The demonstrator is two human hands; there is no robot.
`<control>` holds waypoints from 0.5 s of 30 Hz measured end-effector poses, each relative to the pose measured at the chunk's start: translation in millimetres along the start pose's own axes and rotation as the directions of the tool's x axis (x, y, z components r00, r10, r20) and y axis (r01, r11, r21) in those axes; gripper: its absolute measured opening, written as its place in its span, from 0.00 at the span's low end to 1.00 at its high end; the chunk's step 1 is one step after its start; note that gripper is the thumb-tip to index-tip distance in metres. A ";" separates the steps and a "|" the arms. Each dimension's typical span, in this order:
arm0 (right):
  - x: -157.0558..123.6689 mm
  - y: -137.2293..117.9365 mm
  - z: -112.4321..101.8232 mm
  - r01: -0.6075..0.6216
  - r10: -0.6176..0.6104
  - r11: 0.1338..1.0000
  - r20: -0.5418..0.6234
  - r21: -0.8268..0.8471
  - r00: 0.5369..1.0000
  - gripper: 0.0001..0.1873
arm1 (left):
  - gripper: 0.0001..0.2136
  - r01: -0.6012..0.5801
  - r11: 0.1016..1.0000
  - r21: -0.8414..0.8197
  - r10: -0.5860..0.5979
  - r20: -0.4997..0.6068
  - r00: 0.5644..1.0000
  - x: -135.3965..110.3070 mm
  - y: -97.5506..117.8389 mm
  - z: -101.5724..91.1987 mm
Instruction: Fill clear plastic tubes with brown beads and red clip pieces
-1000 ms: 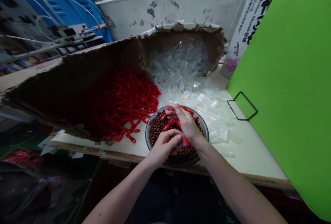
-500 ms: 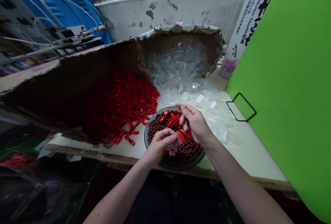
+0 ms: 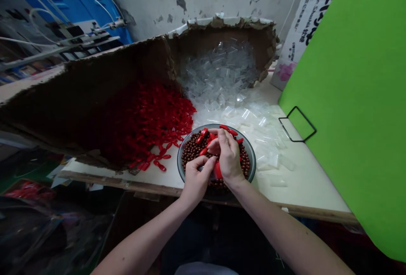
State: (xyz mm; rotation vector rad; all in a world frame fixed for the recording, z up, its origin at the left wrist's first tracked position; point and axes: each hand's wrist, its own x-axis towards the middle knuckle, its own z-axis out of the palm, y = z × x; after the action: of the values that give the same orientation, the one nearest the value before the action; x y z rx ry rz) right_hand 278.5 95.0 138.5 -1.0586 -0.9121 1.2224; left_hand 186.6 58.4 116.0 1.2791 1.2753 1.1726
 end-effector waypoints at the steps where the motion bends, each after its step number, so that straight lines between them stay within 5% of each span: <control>1: -1.4 1.4 2.0 -0.002 0.002 1.000 -0.025 -0.002 1.000 0.22 | 0.18 0.005 1.000 0.012 -0.006 0.015 1.000 1.0 1.1 -1.4; 6: -5.9 -1.5 5.7 -0.083 0.079 0.995 0.070 0.053 0.994 0.21 | 0.18 0.075 0.995 0.072 -0.085 0.142 0.986 -4.0 10.3 -31.1; 8: -1.4 -5.6 -13.7 -0.041 0.038 0.999 0.074 0.035 0.997 0.16 | 0.19 0.128 0.985 0.119 -0.136 0.065 0.989 -17.1 8.1 -62.0; 10: 7.2 -4.7 -53.7 0.030 -0.032 0.998 -0.054 -0.051 0.998 0.13 | 0.19 0.218 0.964 0.152 -0.197 -0.142 0.970 -36.1 -3.2 -103.1; 13: 16.4 13.0 -139.3 0.040 -0.162 0.923 -0.292 -0.381 0.942 0.16 | 0.23 0.425 0.892 0.155 -0.308 -0.480 0.821 -70.7 -36.0 -168.0; 15: 13.5 32.8 -193.1 -0.093 -0.133 0.747 -0.285 -0.658 0.949 0.18 | 0.26 0.555 0.809 0.195 -0.319 -0.647 0.692 -95.5 -62.6 -200.9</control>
State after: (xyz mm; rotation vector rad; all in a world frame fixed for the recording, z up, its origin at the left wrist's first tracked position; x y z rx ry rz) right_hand 455.3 83.7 53.9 -1.7569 -1.1317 0.6567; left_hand -18.8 -37.4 71.2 0.7687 2.2335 1.0105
